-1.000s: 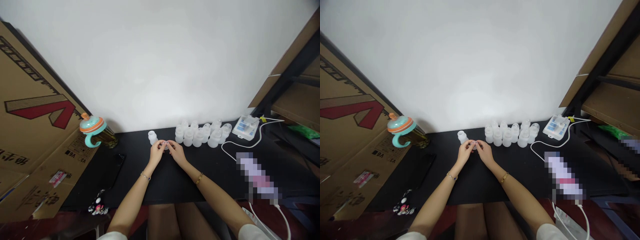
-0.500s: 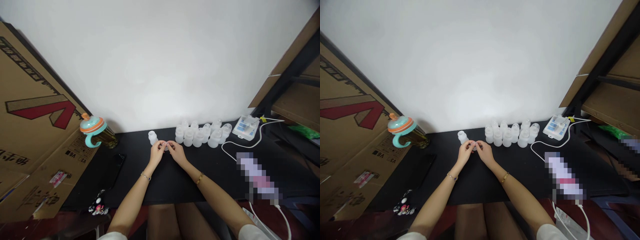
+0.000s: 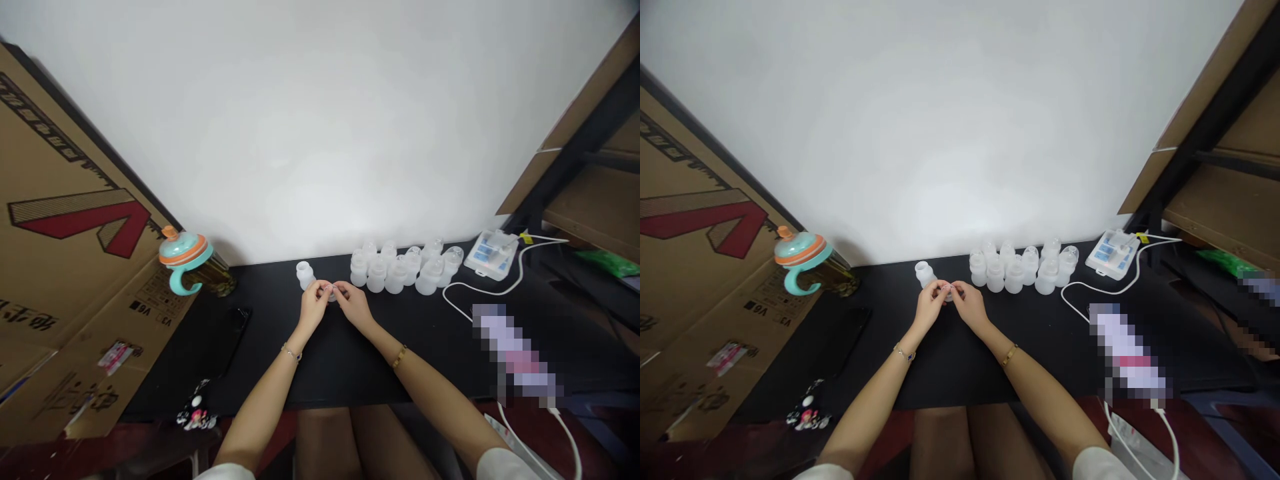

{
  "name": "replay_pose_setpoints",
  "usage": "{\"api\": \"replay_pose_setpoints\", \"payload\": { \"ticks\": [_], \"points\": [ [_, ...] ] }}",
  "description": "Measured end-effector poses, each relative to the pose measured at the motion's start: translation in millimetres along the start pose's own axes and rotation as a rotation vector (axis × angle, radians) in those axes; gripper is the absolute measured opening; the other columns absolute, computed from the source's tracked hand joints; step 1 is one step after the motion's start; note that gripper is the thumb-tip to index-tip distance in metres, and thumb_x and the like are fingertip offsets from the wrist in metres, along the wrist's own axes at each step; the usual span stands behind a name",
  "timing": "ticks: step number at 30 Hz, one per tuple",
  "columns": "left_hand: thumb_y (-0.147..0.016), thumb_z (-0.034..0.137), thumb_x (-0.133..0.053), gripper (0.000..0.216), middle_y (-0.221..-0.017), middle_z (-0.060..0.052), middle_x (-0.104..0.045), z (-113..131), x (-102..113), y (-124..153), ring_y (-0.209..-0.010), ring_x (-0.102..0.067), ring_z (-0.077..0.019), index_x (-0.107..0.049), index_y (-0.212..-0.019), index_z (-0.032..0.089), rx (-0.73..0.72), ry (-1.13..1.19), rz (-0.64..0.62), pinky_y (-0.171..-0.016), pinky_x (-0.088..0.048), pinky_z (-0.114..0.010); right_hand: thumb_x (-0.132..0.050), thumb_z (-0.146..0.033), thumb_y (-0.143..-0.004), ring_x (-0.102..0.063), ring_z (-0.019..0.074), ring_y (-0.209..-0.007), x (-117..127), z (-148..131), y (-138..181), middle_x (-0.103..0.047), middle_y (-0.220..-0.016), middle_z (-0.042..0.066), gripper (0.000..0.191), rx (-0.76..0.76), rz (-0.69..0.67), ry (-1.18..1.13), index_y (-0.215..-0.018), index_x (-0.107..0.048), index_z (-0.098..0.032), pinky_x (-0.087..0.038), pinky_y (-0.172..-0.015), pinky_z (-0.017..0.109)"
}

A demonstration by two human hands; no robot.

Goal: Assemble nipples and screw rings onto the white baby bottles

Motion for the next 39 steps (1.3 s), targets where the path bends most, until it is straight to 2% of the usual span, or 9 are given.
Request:
{"api": "replay_pose_setpoints", "payload": {
  "ticks": [7,26,31,39],
  "points": [
    [-0.088,0.044,-0.065,0.026,-0.088,-0.004,-0.065,-2.0,0.8,-0.4,-0.068,-0.059,-0.0139,-0.07,-0.088,0.019,-0.02,-0.015,0.001,-0.055,-0.054,-0.023,-0.055,-0.039,-0.092,-0.067,0.0183,-0.064,-0.8,1.9,0.3,-0.078,-0.089,0.005,0.028,0.015,0.01,0.008,-0.101,-0.074,-0.021,-0.053,-0.065,0.029],
    [-0.089,0.032,-0.063,0.016,-0.087,-0.003,-0.064,-3.4,2.7,-3.2,-0.068,-0.057,-0.0124,-0.069,-0.085,0.018,-0.106,-0.096,0.006,-0.06,-0.048,-0.022,-0.055,-0.04,-0.09,-0.064,0.017,-0.061,-2.2,3.2,1.1,-0.076,-0.085,0.004,0.028,0.013,0.009,0.007,-0.101,-0.072,-0.021,-0.049,-0.061,0.028],
    [-0.09,0.033,-0.063,0.016,-0.087,-0.003,-0.064,-2.0,2.3,-2.2,-0.069,-0.058,-0.0126,-0.069,-0.086,0.018,-0.114,-0.092,0.018,-0.059,-0.047,-0.022,-0.056,-0.041,-0.091,-0.063,0.0162,-0.06,-0.7,0.1,1.8,-0.076,-0.088,0.004,0.029,0.008,0.009,-0.01,-0.103,-0.072,-0.021,-0.05,-0.062,0.028],
    [-0.089,0.037,-0.065,0.019,-0.092,-0.005,-0.067,2.5,0.9,1.1,-0.073,-0.062,-0.0144,-0.07,-0.09,0.019,-0.068,-0.015,0.041,-0.057,-0.05,-0.021,-0.056,-0.047,-0.092,-0.062,0.0157,-0.059,-0.3,3.5,2.1,-0.074,-0.088,0.003,0.032,-0.077,-0.003,-0.073,-0.106,-0.071,-0.022,-0.049,-0.054,0.026]
  ]
}}
Point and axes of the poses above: each hand's wrist, its own y-axis away from the middle knuckle, its own x-axis out of the back of the hand, z = x × y, the point moved 3 cm from there along -y, towards the middle knuckle
